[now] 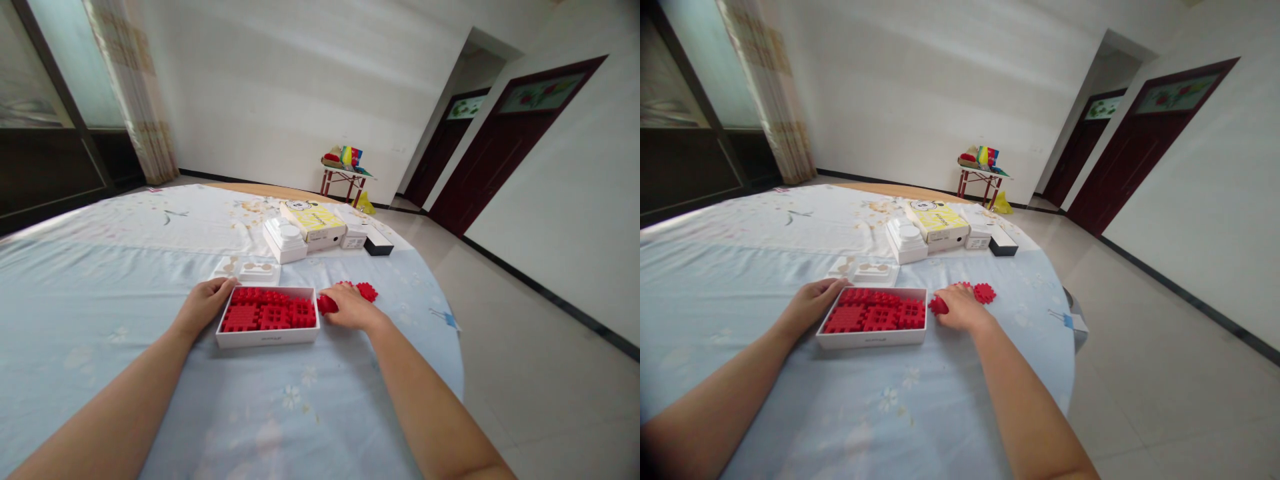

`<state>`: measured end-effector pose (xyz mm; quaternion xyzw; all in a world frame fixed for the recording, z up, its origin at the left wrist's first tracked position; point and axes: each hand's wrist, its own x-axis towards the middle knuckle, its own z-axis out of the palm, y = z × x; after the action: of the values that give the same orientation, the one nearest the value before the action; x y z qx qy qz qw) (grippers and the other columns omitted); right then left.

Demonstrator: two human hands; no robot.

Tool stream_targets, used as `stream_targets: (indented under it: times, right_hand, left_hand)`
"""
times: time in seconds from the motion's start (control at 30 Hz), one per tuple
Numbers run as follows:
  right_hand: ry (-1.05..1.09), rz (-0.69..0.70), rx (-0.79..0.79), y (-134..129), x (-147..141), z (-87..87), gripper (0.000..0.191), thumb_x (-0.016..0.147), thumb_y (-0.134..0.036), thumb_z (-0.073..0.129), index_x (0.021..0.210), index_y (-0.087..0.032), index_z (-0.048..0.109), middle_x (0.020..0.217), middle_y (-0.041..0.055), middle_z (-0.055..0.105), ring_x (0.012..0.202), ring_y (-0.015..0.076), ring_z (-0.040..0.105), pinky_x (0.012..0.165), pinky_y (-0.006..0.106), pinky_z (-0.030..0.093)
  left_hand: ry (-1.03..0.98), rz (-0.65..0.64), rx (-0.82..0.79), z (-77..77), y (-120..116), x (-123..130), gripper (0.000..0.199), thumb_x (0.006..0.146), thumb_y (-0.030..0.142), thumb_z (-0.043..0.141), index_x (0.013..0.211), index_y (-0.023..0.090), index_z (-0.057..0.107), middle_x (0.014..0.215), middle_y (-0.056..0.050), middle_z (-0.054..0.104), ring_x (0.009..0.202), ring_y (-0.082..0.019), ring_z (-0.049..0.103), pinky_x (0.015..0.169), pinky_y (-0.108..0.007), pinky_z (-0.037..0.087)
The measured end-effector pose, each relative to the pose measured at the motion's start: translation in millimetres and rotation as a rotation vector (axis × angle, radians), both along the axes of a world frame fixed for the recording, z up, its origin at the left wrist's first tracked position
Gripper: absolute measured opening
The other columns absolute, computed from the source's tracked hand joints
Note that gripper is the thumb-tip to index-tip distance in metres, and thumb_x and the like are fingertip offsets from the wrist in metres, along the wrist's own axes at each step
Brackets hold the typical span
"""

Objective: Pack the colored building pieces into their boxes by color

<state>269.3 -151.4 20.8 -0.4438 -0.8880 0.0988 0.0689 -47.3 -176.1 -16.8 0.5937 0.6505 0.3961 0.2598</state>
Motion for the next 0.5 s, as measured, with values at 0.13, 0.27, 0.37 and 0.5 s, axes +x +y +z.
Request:
stream_targets:
  times: [0.13,0.27,0.37,0.5]
  right_hand:
    - [-0.017,-0.005,-0.033,-1,-2,-2.2,0.039,0.066,-0.027,0.063,0.105,-0.026,0.059,0.106,0.0063,0.058,0.102,0.0254,0.047,0.087,0.039,0.031]
    - [-0.014,-0.007,-0.047,2,4,-0.3,0.056,0.062,-0.023,0.065,0.116,-0.025,0.053,0.112,0.0077,0.055,0.106,0.0260,0.046,0.091,0.040,0.030]
    - [0.102,-0.085,0.006,3,8,7.3,0.061,0.066,-0.029,0.063,0.124,-0.022,0.046,0.117,0.0096,0.052,0.109,0.0250,0.045,0.092,0.039,0.032]
    - [0.351,-0.133,0.059,-5,0,18.0,0.059,0.071,-0.041,0.059,0.124,-0.020,0.044,0.114,0.0091,0.051,0.104,0.0206,0.050,0.090,0.034,0.038]
  left_hand:
    - [0.027,0.001,0.003,1.9,0,0,0.047,0.075,0.055,0.040,0.076,0.016,0.065,0.063,0.000,0.065,0.068,-0.019,0.057,0.061,-0.022,0.040]
    - [0.037,0.008,0.026,1.9,0,0,0.046,0.076,0.054,0.040,0.073,0.016,0.065,0.061,0.001,0.064,0.067,-0.019,0.057,0.060,-0.021,0.040]
    - [0.041,0.014,0.038,0.1,0,0,0.045,0.076,0.053,0.041,0.074,0.017,0.066,0.061,0.002,0.065,0.067,-0.019,0.057,0.060,-0.021,0.040]
    - [0.043,0.018,0.027,-0.6,1,0,0.045,0.077,0.054,0.040,0.075,0.017,0.066,0.062,0.002,0.065,0.069,-0.019,0.058,0.061,-0.021,0.040]
